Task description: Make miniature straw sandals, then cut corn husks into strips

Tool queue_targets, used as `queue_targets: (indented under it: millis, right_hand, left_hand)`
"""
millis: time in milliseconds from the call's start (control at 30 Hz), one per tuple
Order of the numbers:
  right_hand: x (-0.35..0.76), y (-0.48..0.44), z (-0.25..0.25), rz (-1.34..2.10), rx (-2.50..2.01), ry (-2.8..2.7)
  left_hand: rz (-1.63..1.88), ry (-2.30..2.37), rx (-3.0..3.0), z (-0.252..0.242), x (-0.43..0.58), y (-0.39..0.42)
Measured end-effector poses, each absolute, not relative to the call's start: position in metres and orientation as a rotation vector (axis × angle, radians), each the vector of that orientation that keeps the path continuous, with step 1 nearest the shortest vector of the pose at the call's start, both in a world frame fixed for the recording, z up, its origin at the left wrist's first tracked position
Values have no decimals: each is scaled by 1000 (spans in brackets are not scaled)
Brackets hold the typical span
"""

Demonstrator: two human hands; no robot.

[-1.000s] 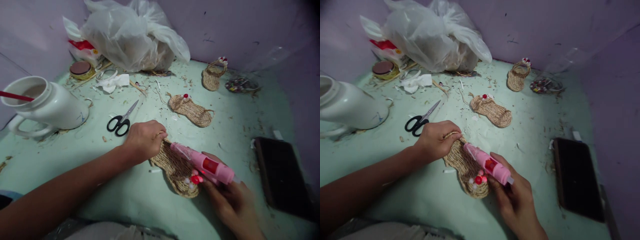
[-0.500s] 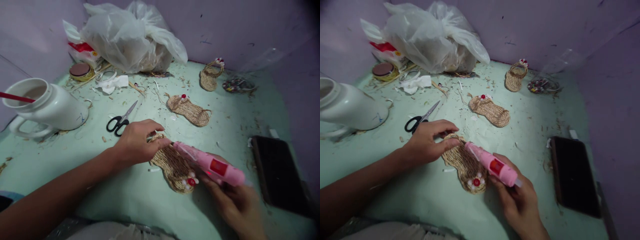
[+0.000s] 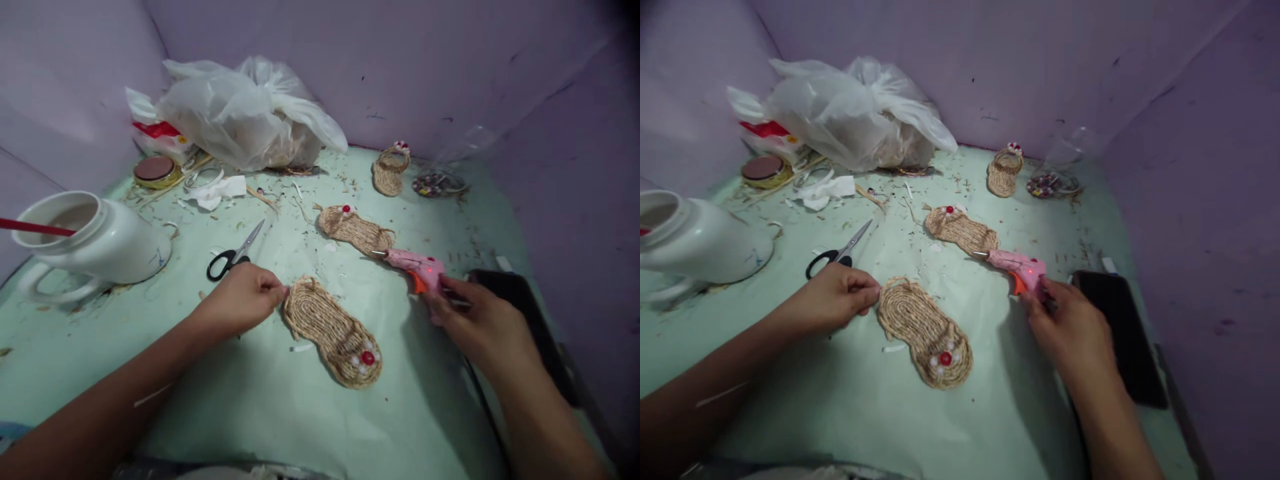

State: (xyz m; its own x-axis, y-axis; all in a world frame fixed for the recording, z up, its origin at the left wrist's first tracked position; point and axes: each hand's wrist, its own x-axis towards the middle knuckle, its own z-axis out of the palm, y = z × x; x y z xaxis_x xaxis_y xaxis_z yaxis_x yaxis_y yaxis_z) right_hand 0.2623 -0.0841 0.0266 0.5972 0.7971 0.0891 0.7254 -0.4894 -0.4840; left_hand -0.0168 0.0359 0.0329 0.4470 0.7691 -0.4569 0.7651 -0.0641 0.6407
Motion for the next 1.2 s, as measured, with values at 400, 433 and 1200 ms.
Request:
queue_targets:
  millis: [400,433,1200]
  right_hand:
    - [177,-44,21,849,-1752,-1680]
    - [176,-43,21,860,-1791,-1700]
    - [171,-42,14,850,-1775,-1696]
  left_hand:
    - [353,1146,2100,23,-2,27]
    - [372,1064,2121,21,-1,28]
    - [115,1039,2040,28,11,48]
